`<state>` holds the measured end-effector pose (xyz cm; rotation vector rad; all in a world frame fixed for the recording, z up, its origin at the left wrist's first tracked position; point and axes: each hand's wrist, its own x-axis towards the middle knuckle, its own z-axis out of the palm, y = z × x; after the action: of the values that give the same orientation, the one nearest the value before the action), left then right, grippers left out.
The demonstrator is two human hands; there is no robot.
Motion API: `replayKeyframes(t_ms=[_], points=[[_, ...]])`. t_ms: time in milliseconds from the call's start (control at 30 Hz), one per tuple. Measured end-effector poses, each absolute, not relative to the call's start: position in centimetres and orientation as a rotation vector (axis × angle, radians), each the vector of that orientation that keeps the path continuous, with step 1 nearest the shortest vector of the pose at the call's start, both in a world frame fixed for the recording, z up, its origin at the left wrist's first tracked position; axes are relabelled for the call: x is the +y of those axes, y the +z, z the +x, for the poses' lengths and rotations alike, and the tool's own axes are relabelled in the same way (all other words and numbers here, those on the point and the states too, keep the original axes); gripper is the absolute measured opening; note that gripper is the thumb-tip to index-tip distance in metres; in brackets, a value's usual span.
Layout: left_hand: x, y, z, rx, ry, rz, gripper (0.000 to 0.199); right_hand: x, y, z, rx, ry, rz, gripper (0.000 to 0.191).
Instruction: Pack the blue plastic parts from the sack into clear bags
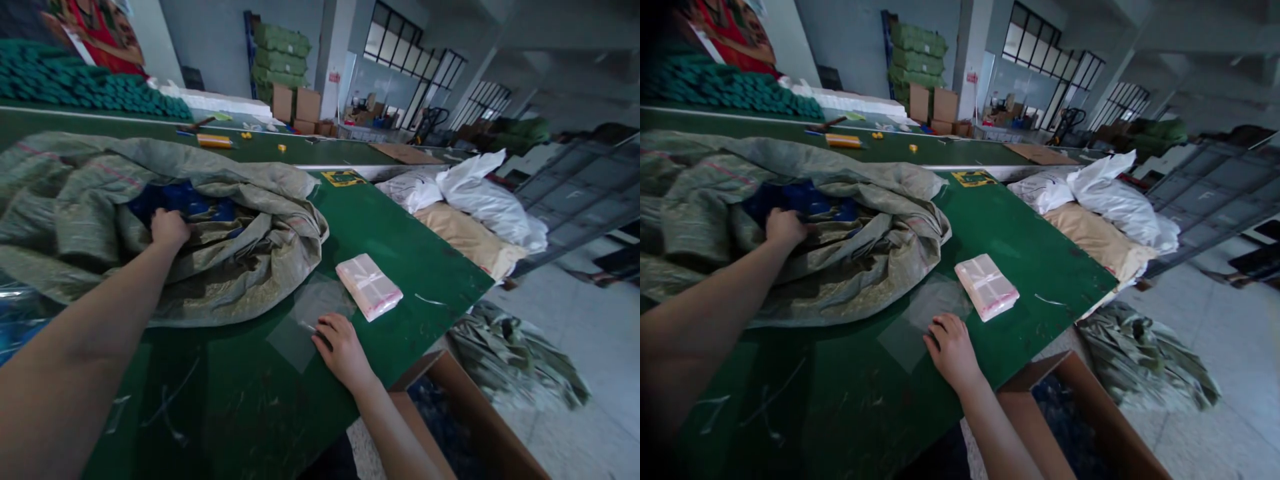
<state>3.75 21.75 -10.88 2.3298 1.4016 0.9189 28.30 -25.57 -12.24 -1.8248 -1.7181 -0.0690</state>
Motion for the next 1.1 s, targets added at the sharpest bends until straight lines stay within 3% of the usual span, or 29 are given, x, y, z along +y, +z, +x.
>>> replayKeyframes(t_ms=[133,200,300,367,467,633,767,900,1000,1100], points=[[18.4,-7.4,4.2,1.555,1.31,2.177,0.091,-25.4,-12.4,28.5,-1.686,-0.069,-1.786,0.015],[15.2,-5.2,4.9,1.489,1.346,2.182,0.074,-25.3,-12.3,28.5,-1.637,-0.078,-1.766,0.018],[8.3,-3.1,6.3,1.287,1.173,2.27,0.03,-25.3,-12.1,28.4,-1.549,-0.091,-1.723,0.021],[3.0,-3.1,7.5,0.976,0.888,2.504,0.021,-25.3,-12.0,28.3,-1.496,-0.089,-1.702,0.022],[-4.2,-4.8,9.8,0.464,0.468,2.758,0.034,-25.3,-11.9,28.5,-1.389,-0.089,-1.668,0.024],[-10.5,-8.2,13.8,0.328,0.132,3.01,0.033,-25.8,-11.0,29.6,-1.006,0.002,-1.559,0.033],[-12.1,-8.4,16.0,0.327,0.138,3.082,0.034,-26.5,-9.4,29.4,-0.784,-0.108,-1.373,0.036],[-12.1,-7.6,17.0,0.429,0.213,2.938,0.044,-26.8,-7.9,27.6,-1.09,-0.317,-1.283,0.026],[-10.6,-6.6,15.9,0.605,0.417,2.593,0.034,-26.1,-7.3,26.2,-1.337,-0.406,-1.233,0.027],[-8.6,-5.1,13.2,0.733,0.618,1.969,0.063,-24.6,-7.1,25.1,-1.559,-0.407,-1.151,0.029]])
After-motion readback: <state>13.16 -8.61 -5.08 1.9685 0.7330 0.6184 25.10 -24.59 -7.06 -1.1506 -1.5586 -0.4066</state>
